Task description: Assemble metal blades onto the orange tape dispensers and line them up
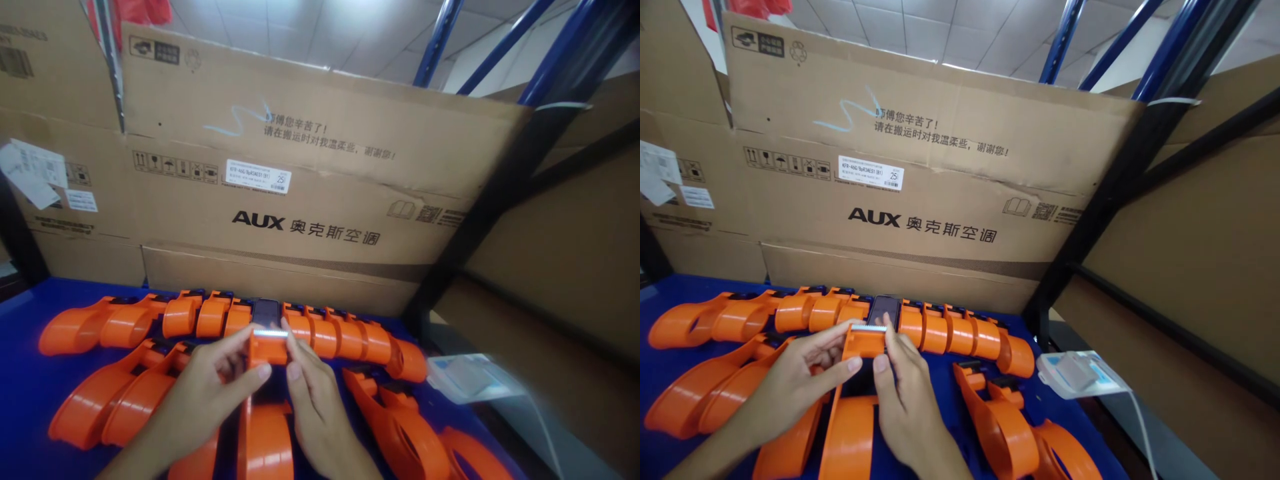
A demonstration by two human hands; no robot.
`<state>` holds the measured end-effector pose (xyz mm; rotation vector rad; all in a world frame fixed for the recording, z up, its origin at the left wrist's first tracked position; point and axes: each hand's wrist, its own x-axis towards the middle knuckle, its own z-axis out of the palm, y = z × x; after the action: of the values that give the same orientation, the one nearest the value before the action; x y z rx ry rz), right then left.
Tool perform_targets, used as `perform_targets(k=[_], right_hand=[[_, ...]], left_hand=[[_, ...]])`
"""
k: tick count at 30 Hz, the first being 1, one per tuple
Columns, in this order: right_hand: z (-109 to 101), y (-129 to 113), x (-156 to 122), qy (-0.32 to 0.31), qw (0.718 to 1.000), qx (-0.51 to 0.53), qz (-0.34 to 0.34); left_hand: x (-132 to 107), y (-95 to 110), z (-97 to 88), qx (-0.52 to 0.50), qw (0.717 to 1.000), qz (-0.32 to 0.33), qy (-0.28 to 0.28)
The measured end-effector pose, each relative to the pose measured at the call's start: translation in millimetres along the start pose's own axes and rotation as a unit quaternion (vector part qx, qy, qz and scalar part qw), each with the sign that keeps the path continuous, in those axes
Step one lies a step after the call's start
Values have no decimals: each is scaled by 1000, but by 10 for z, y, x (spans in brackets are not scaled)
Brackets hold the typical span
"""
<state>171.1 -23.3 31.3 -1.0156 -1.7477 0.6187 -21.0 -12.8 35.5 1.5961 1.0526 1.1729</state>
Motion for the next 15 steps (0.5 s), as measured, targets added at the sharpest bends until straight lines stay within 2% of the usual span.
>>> perform_targets(k=[4, 7, 8, 11, 13, 15], right_hand=[[-74, 0, -52, -44, 998, -6, 48], [-168, 42, 11, -58, 994, 31, 89], [-209, 70, 46, -47, 993, 50, 99], [-395, 150, 106, 44, 984, 111, 134], [-568, 143, 45, 86, 982, 57, 158], [-743, 67, -102, 72, 981, -45, 173]], left_hand=[[21, -2, -23, -4, 1000, -5, 10], [23, 5, -40, -39, 999, -8, 25], [23, 6, -49, -56, 998, -10, 33], [28, 4, -92, -100, 993, -19, 66], [36, -3, -124, -110, 990, -27, 81], [45, -7, -152, -111, 990, -30, 82]])
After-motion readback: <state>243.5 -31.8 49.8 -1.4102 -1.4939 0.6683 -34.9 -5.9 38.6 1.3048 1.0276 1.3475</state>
